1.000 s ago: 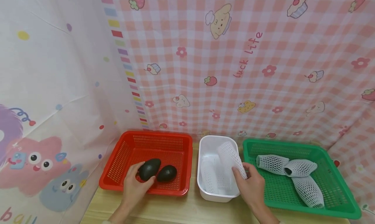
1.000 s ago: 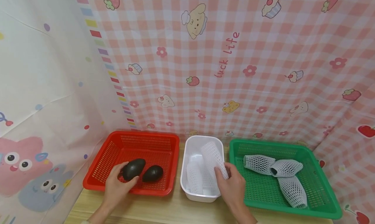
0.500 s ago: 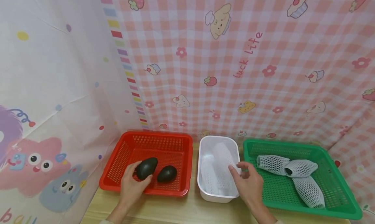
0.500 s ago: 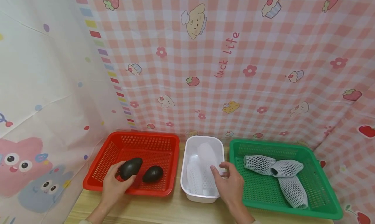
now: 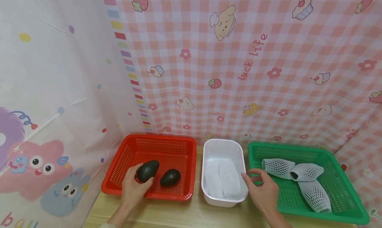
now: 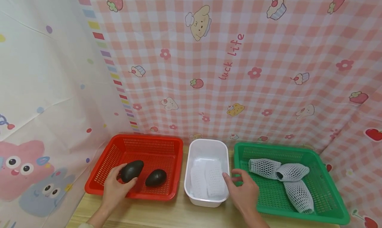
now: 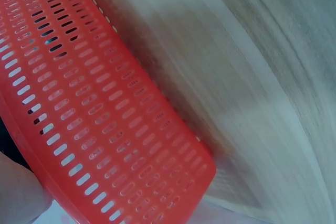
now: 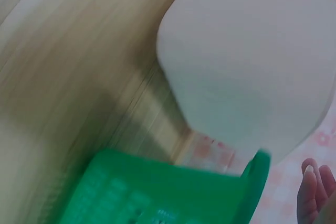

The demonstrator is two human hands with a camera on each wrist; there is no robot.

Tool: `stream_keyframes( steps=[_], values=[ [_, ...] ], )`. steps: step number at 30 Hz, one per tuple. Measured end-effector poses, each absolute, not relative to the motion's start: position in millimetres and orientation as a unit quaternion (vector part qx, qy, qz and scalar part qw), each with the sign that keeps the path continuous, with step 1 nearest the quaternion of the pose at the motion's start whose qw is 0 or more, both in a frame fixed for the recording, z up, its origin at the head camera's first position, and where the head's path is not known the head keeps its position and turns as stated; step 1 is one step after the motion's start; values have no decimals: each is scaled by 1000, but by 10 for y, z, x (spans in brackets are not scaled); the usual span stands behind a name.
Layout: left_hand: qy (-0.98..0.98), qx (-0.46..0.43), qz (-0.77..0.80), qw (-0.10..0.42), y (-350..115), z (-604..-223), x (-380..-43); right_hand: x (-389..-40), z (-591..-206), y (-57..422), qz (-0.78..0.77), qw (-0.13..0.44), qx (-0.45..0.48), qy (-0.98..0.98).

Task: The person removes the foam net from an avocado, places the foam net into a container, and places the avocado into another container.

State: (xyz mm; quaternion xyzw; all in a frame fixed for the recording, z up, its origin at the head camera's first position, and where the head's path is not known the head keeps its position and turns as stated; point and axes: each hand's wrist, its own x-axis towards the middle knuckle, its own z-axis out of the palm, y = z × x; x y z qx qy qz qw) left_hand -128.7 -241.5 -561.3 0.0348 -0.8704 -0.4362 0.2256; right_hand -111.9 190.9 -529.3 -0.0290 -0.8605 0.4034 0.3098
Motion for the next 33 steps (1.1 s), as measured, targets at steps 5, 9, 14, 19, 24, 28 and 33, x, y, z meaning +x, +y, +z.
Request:
stream_keyframes(
  steps=[5,9,14,19,24,28,33],
  values=[
    [-880,51,-429,198,-2438,-5607,-1319,-1104,-5339,2130,387,315,-26,-867],
    [-887,51,-421,183,-2451,-5598,-1345,-1085,-5387,2314,362,324,-35,-874],
    [-893,50,-417,162,-2475,-5573,-1370,-1061,-5410,2523,321,337,-36,-884],
    [-899,61,-417,120,-2496,-5556,-1407,-1030,-5391,2684,301,315,-45,-899],
    [-908,53,-405,98,-2517,-5559,-1437,-1003,-5354,2827,309,236,-72,-918],
    [-916,43,-390,87,-2511,-5554,-1453,-998,-5344,2956,317,206,-74,-923],
    [-922,41,-378,77,-2499,-5545,-1471,-1009,-5366,3124,283,192,-76,-937]
  ],
)
